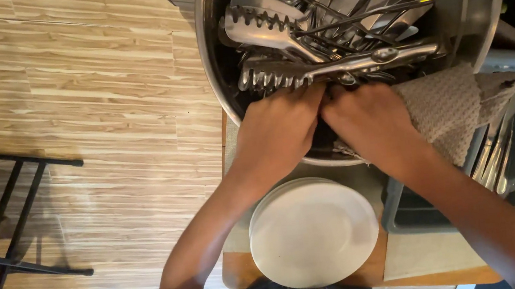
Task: Dry and polish various silverware pieces and organize them into a sorter tray.
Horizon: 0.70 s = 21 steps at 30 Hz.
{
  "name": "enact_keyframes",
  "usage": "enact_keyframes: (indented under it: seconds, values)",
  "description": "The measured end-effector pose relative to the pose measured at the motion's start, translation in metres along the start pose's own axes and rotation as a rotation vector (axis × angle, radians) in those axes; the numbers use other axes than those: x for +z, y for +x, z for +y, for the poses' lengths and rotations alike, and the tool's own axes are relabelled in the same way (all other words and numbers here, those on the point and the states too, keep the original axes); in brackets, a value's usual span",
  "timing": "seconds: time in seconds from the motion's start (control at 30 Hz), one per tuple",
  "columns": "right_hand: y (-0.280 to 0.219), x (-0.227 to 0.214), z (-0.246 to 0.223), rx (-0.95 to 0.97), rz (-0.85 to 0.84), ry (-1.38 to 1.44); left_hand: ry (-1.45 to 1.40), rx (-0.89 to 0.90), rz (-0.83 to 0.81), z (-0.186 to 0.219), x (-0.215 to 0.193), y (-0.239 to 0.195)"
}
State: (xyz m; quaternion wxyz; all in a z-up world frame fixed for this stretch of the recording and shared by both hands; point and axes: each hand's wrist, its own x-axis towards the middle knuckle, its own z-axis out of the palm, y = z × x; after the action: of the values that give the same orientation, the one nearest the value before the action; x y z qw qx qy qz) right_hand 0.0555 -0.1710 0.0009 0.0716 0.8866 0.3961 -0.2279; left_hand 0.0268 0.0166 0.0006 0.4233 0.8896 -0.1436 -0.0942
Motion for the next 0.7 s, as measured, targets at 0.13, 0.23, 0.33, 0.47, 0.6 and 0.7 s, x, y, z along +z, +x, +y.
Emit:
enact_keyframes:
  seconds: [0.13, 0.23, 0.33, 0.47, 0.6, 0.7]
  values:
    - [-0.003, -0.004, 0.003, 0.031, 0.016, 0.056, 0.008, -0.039, 0.054, 0.004, 0.004, -0.003]
    - [-0.006, -0.015, 0.0, 0.013, 0.169, 0.172, -0.149, -0.009, 0.224, 0.007, -0.005, -0.008]
    - [-0.005, -0.023, -0.003, 0.01, 0.267, 0.198, -0.202, 0.033, 0.247, 0.004, -0.006, -0.01]
    - [-0.003, -0.02, -0.007, 0.012, 0.225, 0.127, -0.103, -0.05, 0.031, 0.002, -0.002, -0.008]
    - [0.003, -0.005, -0.009, 0.045, 0.138, -0.083, 0.162, -0.049, -0.07, -0.001, 0.02, -0.01]
    - [0.011, 0.013, -0.003, 0.014, 0.202, -0.134, 0.208, -0.063, -0.062, -0.003, 0.022, -0.007]
